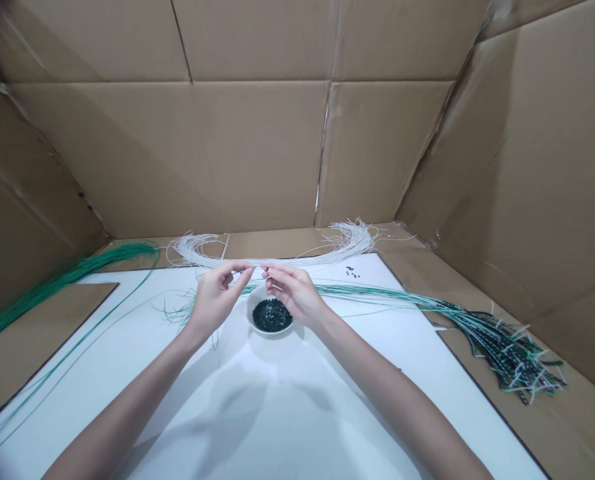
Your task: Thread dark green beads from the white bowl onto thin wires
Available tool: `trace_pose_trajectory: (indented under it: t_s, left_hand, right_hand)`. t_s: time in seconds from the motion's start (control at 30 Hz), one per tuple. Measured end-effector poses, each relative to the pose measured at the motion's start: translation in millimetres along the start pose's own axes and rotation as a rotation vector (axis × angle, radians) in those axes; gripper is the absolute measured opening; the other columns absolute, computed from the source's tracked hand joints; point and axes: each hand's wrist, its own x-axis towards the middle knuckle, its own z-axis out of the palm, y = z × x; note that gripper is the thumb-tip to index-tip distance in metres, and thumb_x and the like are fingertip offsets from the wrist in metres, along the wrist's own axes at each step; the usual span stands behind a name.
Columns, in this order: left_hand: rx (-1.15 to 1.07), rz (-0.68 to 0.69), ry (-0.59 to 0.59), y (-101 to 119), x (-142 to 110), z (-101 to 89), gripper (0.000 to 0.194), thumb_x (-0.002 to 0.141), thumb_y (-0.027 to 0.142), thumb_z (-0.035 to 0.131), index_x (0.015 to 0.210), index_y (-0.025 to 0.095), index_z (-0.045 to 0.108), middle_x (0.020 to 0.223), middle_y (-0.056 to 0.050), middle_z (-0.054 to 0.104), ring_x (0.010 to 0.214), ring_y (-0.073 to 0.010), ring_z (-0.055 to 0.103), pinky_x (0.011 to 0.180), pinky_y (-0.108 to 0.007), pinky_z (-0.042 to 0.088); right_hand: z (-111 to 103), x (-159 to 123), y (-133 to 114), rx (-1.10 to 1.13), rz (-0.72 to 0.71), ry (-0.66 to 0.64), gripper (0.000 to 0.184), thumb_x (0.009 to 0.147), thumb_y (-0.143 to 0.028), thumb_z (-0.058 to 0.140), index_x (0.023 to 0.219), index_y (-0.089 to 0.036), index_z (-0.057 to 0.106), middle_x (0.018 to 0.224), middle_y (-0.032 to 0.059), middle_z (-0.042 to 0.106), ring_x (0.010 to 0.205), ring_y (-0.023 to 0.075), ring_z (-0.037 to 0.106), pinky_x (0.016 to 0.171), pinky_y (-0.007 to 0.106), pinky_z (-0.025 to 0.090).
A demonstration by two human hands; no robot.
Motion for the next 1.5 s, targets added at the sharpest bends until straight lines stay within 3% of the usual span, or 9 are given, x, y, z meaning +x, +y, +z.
trace_pose_trajectory:
  t_s: [0.23, 0.6, 0.87, 1.2, 1.5]
  left_hand:
    - [-0.001, 0.004, -0.012, -1.3, -0.9, 0.1, 0.016, 0.08, 0.028, 0.051, 0.082, 0.018, 0.063, 0.082, -0.002, 0.067, 0.072, -0.0133, 0.058, 0.065, -0.024, 0.042]
    - [0.077, 0.128, -0.007, -4.2, -2.4, 3.1, 0.015, 0.082, 0.025, 0.048, 0.083, 0.019, 0.062, 0.084, -0.002, 0.067, 0.078, -0.0139, 0.059, 0.072, -0.025, 0.043]
    - [0.117, 0.17, -0.063, -3.8, -4.8, 4.5, 0.017, 0.084, 0.026, 0.046, 0.086, 0.02, 0.061, 0.088, -0.002, 0.066, 0.084, -0.0156, 0.06, 0.076, -0.028, 0.044]
    - [0.152, 0.171, -0.052, -4.7, -6.3, 4.8, 0.017, 0.084, 0.025, 0.046, 0.086, 0.019, 0.061, 0.088, -0.003, 0.067, 0.084, -0.0161, 0.06, 0.076, -0.028, 0.043]
    - [0.183, 0.21, -0.042, -4.6, -5.2, 4.8, 0.017, 0.084, 0.025, 0.046, 0.086, 0.019, 0.062, 0.085, -0.003, 0.067, 0.081, -0.0159, 0.06, 0.075, -0.029, 0.044]
  right_hand:
    - [-1.4, 2.5, 1.0, -0.095, -0.065, -0.057, 0.016, 0.066, -0.025, 0.068, 0.08, -0.018, 0.07, 0.074, 0.001, 0.06, 0.06, 0.0068, 0.051, 0.058, 0.022, 0.042]
    - [-1.6, 0.5, -2.8, -0.208, -0.172, -0.028, 0.019, 0.063, -0.024, 0.069, 0.082, -0.02, 0.071, 0.076, 0.0035, 0.066, 0.064, 0.01, 0.053, 0.065, 0.028, 0.043]
    - [-2.8, 1.2, -2.8, -0.44, -0.299, 0.045, 0.019, 0.065, -0.028, 0.068, 0.082, -0.022, 0.07, 0.075, 0.0015, 0.065, 0.059, 0.0099, 0.053, 0.063, 0.029, 0.046]
    - [-3.6, -3.2, 1.9, -0.675, -0.495, 0.123, 0.026, 0.071, -0.029, 0.063, 0.096, -0.024, 0.065, 0.084, 0.0036, 0.065, 0.077, 0.0147, 0.058, 0.062, 0.026, 0.048]
    - [-6.1, -3.1, 3.8, -0.738, -0.515, 0.164, 0.027, 0.071, -0.032, 0.063, 0.097, -0.025, 0.066, 0.087, 0.0038, 0.066, 0.071, 0.0156, 0.061, 0.058, 0.027, 0.05]
